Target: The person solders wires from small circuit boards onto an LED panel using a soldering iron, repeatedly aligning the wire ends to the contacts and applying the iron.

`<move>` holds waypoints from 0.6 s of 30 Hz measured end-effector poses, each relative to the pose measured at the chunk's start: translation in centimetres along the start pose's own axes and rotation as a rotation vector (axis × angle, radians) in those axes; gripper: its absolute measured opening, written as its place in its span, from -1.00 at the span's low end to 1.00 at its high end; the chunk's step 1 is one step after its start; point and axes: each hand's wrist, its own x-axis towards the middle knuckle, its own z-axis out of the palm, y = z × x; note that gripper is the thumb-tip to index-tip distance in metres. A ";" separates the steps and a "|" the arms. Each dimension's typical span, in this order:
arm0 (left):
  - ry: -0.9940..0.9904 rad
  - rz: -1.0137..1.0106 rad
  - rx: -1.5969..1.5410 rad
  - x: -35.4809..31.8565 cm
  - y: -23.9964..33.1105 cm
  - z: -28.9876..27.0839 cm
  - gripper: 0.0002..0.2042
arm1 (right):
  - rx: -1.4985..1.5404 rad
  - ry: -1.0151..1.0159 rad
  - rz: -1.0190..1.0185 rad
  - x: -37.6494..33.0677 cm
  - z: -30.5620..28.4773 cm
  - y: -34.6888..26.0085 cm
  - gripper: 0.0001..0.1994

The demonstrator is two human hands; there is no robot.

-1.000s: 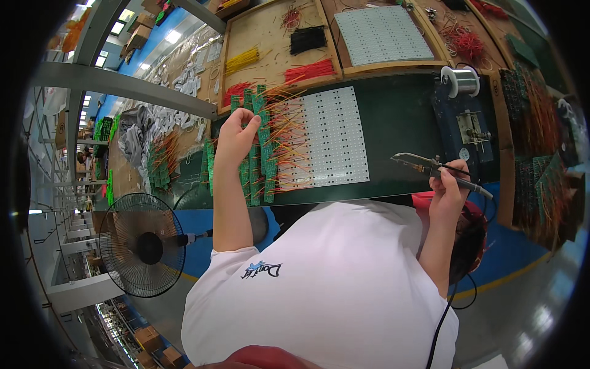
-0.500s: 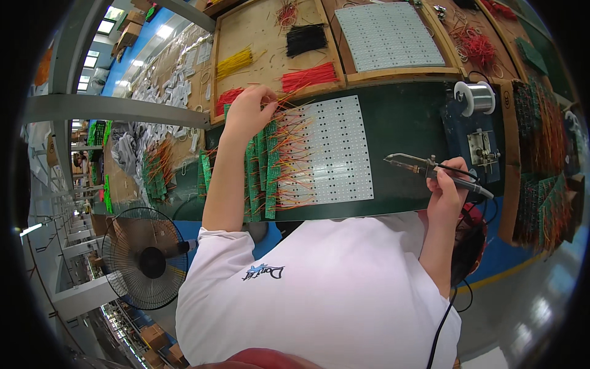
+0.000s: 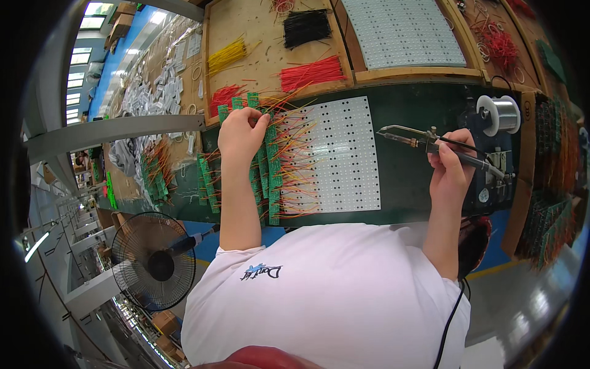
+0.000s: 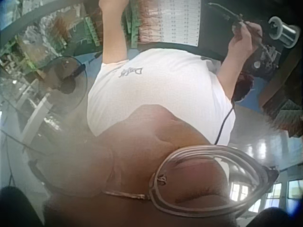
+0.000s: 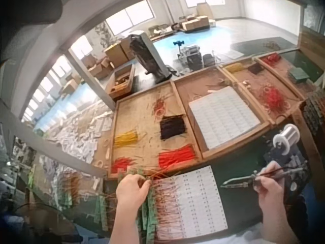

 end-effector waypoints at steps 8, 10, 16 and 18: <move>-0.166 0.054 -0.666 -0.8 0.0 -1.5 -0.79 | 0.001 -0.044 0.038 0.6 -0.3 0.4 -0.88; -0.182 0.078 -0.711 -0.6 0.1 -2.0 -0.80 | -0.036 0.024 0.040 0.6 -0.5 0.3 -0.88; -0.186 0.131 -0.554 3.0 0.6 -2.7 -0.80 | -0.019 0.030 0.045 0.5 -0.7 0.3 -0.89; -0.130 0.144 -0.429 4.6 0.9 -2.5 -0.79 | -0.021 0.006 0.043 0.5 -0.8 0.3 -0.88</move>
